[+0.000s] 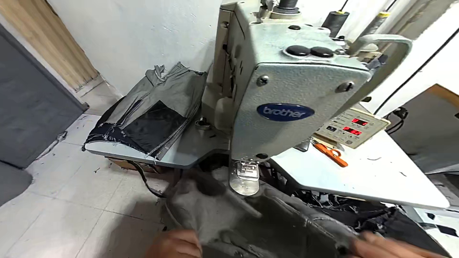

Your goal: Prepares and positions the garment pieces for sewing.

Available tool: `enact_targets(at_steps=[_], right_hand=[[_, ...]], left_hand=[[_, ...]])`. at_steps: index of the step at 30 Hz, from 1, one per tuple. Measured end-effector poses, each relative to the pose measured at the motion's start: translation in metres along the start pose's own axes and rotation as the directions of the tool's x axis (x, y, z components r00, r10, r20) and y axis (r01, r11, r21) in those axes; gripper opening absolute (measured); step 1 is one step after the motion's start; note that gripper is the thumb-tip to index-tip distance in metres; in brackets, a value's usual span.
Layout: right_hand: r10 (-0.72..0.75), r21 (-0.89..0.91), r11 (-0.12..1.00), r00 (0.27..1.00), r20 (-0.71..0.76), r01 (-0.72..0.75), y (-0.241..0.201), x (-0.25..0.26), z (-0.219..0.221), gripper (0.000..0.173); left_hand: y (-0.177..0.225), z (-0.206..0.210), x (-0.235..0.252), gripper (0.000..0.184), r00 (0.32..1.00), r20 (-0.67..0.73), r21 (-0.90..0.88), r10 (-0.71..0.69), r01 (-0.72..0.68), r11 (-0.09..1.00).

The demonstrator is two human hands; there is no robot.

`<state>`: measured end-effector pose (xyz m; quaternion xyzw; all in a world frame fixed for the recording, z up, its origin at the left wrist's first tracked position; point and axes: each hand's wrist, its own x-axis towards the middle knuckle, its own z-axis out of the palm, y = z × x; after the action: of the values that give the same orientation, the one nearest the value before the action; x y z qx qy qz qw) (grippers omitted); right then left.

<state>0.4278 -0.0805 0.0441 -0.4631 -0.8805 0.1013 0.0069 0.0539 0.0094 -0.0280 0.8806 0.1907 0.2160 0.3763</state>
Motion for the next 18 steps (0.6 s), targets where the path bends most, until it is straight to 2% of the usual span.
enact_targets(at_steps=[1,2,3,4,6,7,8,10,13,14,16,17,18], right_hand=[[-0.008,-0.053,0.999,0.99,-0.143,0.0,-0.003,0.009,0.007,0.025],[0.018,-0.028,0.999,0.973,-0.23,-0.026,0.002,0.017,0.021,0.032],[0.052,0.099,0.995,0.963,-0.266,-0.027,0.013,0.024,0.04,0.04],[0.082,0.287,0.958,0.952,-0.294,0.006,0.03,0.028,0.064,0.039],[0.167,0.673,0.732,0.931,-0.326,0.104,0.054,0.033,0.104,0.03],[0.201,0.776,0.619,0.93,-0.308,0.123,0.057,0.036,0.11,0.031],[0.252,0.837,0.532,0.919,-0.304,0.131,0.053,0.04,0.107,0.027],[0.384,0.891,0.445,0.881,-0.277,0.086,0.046,0.049,0.092,0.023],[0.486,0.876,0.483,0.833,-0.264,-0.004,0.053,0.058,0.083,0.025],[0.499,0.861,0.507,0.826,-0.263,-0.032,0.057,0.06,0.082,0.026],[0.513,0.844,0.528,0.827,-0.23,-0.092,0.064,0.061,0.084,0.027],[0.512,0.836,0.531,0.838,-0.189,-0.136,0.067,0.062,0.087,0.028],[0.513,0.822,0.537,0.847,-0.139,-0.19,0.073,0.064,0.091,0.031]], left_hand=[[0.003,-0.005,0.004,0.025,0.999,-0.037,-0.059,-0.036,0.034,0.998],[0.006,-0.009,0.006,0.032,0.992,-0.083,-0.094,-0.095,0.087,0.992],[0.01,-0.011,0.007,0.038,0.972,-0.155,-0.12,-0.179,0.161,0.98],[0.012,-0.011,0.009,0.044,0.933,-0.243,-0.149,-0.264,0.234,0.961],[0.002,-0.008,0.021,0.04,0.823,-0.436,-0.159,-0.364,0.328,0.931],[-0.007,-0.006,0.028,0.037,0.791,-0.492,-0.148,-0.365,0.337,0.93],[-0.015,-0.005,0.032,0.034,0.79,-0.506,-0.139,-0.345,0.32,0.937],[-0.014,-0.007,0.039,0.034,0.865,-0.403,-0.128,-0.3,0.271,0.954],[0.009,-0.014,0.038,0.08,0.93,-0.229,0.02,-0.288,0.3,0.954],[0.018,-0.014,0.037,0.081,0.932,-0.216,0.085,-0.292,0.316,0.945],[0.021,-0.008,0.039,0.049,0.905,-0.268,0.173,-0.331,0.383,0.907],[0.011,-0.002,0.042,0.036,0.87,-0.312,0.146,-0.381,0.441,0.886],[-0.005,0.003,0.047,0.032,0.823,-0.354,0.059,-0.444,0.493,0.868]])
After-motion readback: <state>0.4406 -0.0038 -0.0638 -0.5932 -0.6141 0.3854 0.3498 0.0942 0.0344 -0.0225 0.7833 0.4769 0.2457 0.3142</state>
